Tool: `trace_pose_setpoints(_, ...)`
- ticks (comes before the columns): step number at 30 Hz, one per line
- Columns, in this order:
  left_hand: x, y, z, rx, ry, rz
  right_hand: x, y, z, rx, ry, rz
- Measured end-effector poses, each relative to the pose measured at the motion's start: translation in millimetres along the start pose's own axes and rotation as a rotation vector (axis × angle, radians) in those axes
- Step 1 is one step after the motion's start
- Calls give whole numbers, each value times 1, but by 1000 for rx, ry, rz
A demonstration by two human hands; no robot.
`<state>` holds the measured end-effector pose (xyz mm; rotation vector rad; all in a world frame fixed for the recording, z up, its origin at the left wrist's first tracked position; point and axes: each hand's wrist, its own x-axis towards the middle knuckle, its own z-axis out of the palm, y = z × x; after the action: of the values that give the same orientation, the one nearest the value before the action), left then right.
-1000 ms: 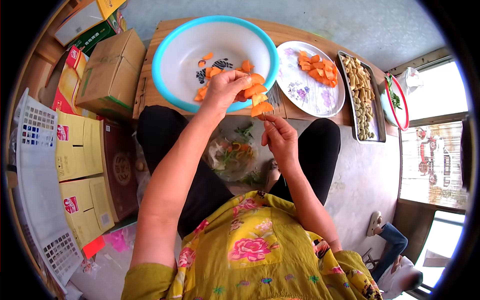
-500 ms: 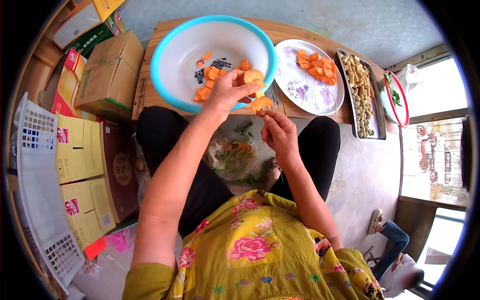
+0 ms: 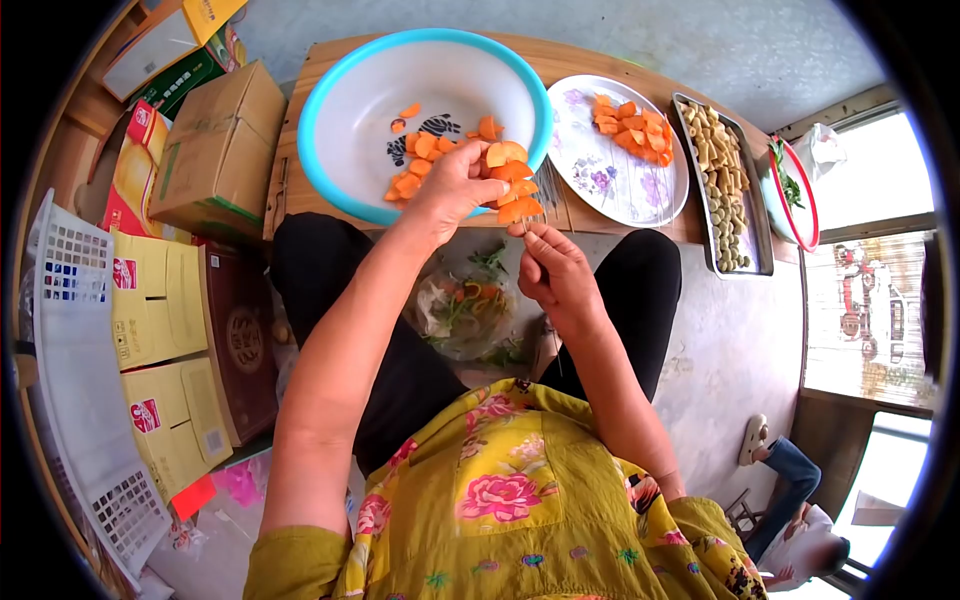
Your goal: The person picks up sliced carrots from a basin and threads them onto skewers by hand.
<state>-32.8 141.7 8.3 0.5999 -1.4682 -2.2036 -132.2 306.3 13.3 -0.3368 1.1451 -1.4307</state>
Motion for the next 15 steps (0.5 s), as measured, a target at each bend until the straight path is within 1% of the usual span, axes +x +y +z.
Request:
trace_pose_setpoints(1, 0, -1, -1, 5, -10, 2, 0, 0, 0, 0, 1, -1)
trace_pose_setpoints(3, 0, 0, 0, 12, -19, 6, 1, 0, 2, -150, 74, -58)
trace_pose_setpoints(4, -2, 3, 5, -64, 33, -6, 1, 0, 3, -150, 73, -60)
trace_pose_setpoints(5, -4, 5, 7, -139, 83, -18, 1, -1, 5, -214, 99, -109)
trace_pose_setpoints(6, -4, 5, 8, -138, 81, -17, 1, -1, 6, -278, 125, -159)
trace_pose_setpoints(8, -4, 3, 7, -110, 167, 33, 0, 0, 11, -284, 129, -171)
trace_pose_setpoints(11, -1, -3, 6, -102, 204, 68, -1, 2, 13, -269, 129, -153)
trace_pose_setpoints(13, -1, -2, 5, -95, 200, 47, 0, 2, 12, -246, 129, -128)
trace_pose_setpoints(15, 0, -2, 3, -92, 191, 30, 2, 5, 6, -187, 75, -94)
